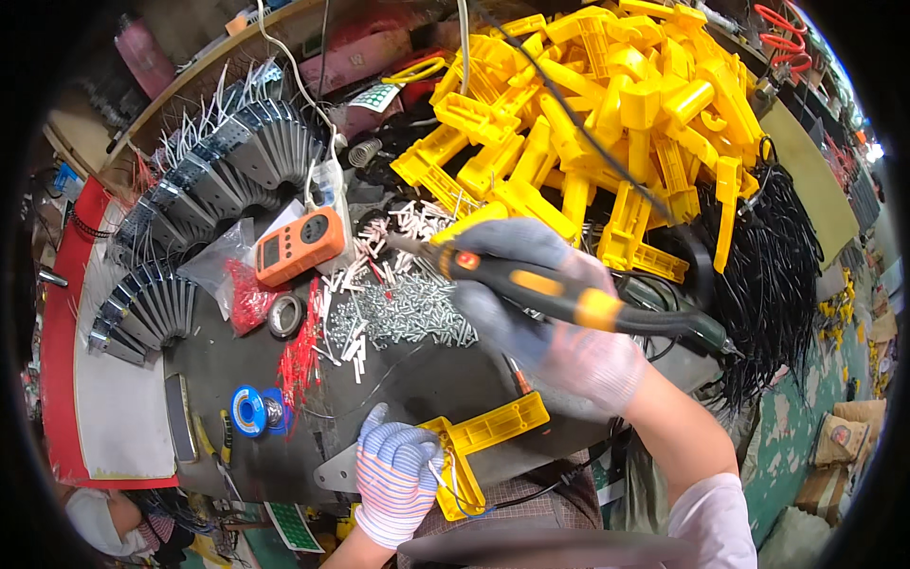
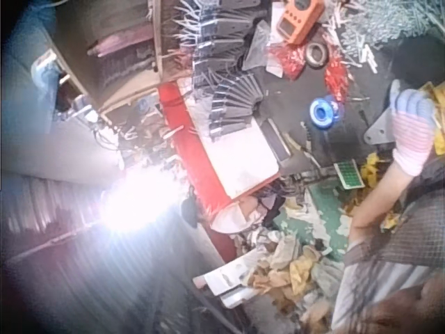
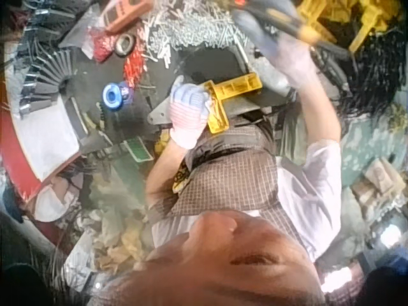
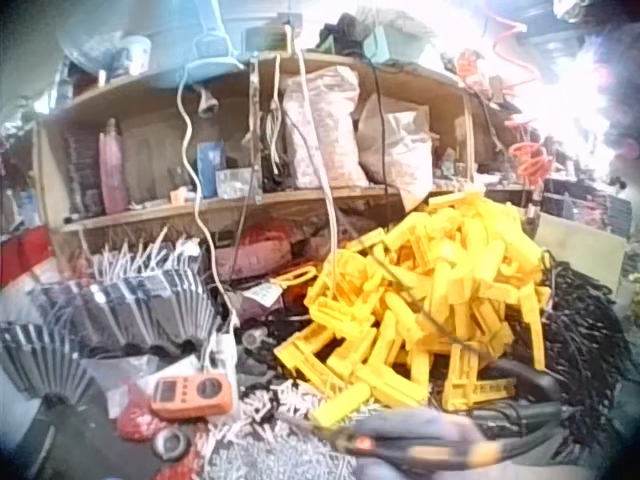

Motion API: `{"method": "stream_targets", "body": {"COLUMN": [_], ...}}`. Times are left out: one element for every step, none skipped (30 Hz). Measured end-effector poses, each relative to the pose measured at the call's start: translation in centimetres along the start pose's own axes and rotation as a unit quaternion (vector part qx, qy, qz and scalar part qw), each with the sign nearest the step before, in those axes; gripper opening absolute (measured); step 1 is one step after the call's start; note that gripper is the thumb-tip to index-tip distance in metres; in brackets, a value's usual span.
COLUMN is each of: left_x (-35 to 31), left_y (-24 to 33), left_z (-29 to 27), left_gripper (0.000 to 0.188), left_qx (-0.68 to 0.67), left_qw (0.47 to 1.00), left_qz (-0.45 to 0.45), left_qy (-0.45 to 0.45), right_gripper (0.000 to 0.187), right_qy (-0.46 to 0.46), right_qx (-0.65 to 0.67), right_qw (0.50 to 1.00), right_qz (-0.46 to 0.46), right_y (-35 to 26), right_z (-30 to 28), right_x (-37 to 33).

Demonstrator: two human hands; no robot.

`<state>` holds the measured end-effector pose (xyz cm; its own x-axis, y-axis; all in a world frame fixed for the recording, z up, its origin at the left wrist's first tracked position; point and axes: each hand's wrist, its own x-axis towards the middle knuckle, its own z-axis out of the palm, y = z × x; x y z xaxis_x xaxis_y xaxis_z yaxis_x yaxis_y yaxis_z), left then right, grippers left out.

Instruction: The person solders red wires to circuit boards with a soldering iron, then assembles the circuit boards and screws into yellow plastic housings using an electric screwdriver and pliers.

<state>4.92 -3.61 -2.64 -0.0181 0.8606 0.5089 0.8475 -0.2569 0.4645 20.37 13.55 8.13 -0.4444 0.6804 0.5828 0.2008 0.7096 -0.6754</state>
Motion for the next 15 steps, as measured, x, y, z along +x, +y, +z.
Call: {"method": "stream_targets", "body": {"left_x": [-0.1, -0.2, -0.2, -0.3, -0.2, 0.0, 0.0, 0.0, 0.0, 0.0, 0.0, 0.1, 0.0, 0.0, 0.0], "left_y": [0.0, 0.0, 0.0, -0.1, -0.1, 0.0, -0.1, -0.1, -0.1, -0.2, -0.2, -0.2, -0.3, -0.2, -0.2], "left_z": [-0.1, -0.1, -0.1, -0.1, 0.0, 0.1, 0.0, -0.1, -0.1, 0.0, 0.1, 0.2, 0.2, 0.2, 0.1], "left_gripper": [0.022, 0.022, 0.022, 0.022, 0.022, 0.023, 0.023, 0.023, 0.023, 0.022, 0.022, 0.021, 0.020, 0.020, 0.019], "left_qx": [0.001, 0.000, 0.003, 0.007, 0.009, 0.005, 0.007, 0.006, 0.004, 0.005, 0.005, 0.003, 0.002, 0.001, -0.003], "left_qw": [1.000, 1.000, 1.000, 1.000, 1.000, 1.000, 1.000, 1.000, 1.000, 1.000, 1.000, 1.000, 1.000, 1.000, 1.000], "left_qz": [-0.003, -0.006, -0.008, -0.005, 0.001, 0.004, 0.003, 0.001, 0.001, 0.005, 0.004, 0.003, 0.002, 0.001, -0.001], "left_qy": [-0.005, -0.012, -0.010, -0.006, -0.001, -0.002, 0.000, -0.005, -0.009, -0.007, -0.007, -0.007, -0.006, -0.005, -0.006], "right_gripper": [0.030, 0.031, 0.030, 0.033, 0.036, 0.040, 0.044, 0.049, 0.048, 0.047, 0.046, 0.046, 0.046, 0.045, 0.045], "right_qy": [-0.005, 0.004, 0.008, 0.021, 0.036, 0.010, -0.019, -0.021, 0.001, -0.026, -0.052, -0.053, -0.080, -0.106, -0.107], "right_qx": [-0.019, 0.008, -0.071, -0.080, -0.093, -0.108, -0.116, -0.187, -0.198, -0.201, -0.205, -0.205, -0.236, -0.266, -0.268], "right_qw": [0.999, 1.000, 0.991, 0.985, 0.978, 0.978, 0.977, 0.966, 0.957, 0.958, 0.958, 0.958, 0.949, 0.939, 0.938], "right_qz": [-0.041, -0.026, -0.113, -0.149, -0.183, -0.179, -0.175, -0.178, -0.210, -0.203, -0.196, -0.195, -0.194, -0.191, -0.191], "right_y": [0.8, 1.6, 2.4, 3.6, 4.8, 6.4, 6.7, 6.7, 6.6, 6.8, 7.0, 7.1, 7.3, 7.5, 7.9], "right_z": [1.3, 2.7, 3.8, 5.2, 6.3, 7.0, 7.8, 8.4, 9.2, 9.5, 9.6, 9.9, 10.2, 10.5, 10.5], "right_x": [1.1, 1.9, 3.2, 4.3, 5.2, 6.2, 7.1, 7.4, 7.9, 8.5, 9.0, 9.5, 9.8, 10.0, 10.1]}}
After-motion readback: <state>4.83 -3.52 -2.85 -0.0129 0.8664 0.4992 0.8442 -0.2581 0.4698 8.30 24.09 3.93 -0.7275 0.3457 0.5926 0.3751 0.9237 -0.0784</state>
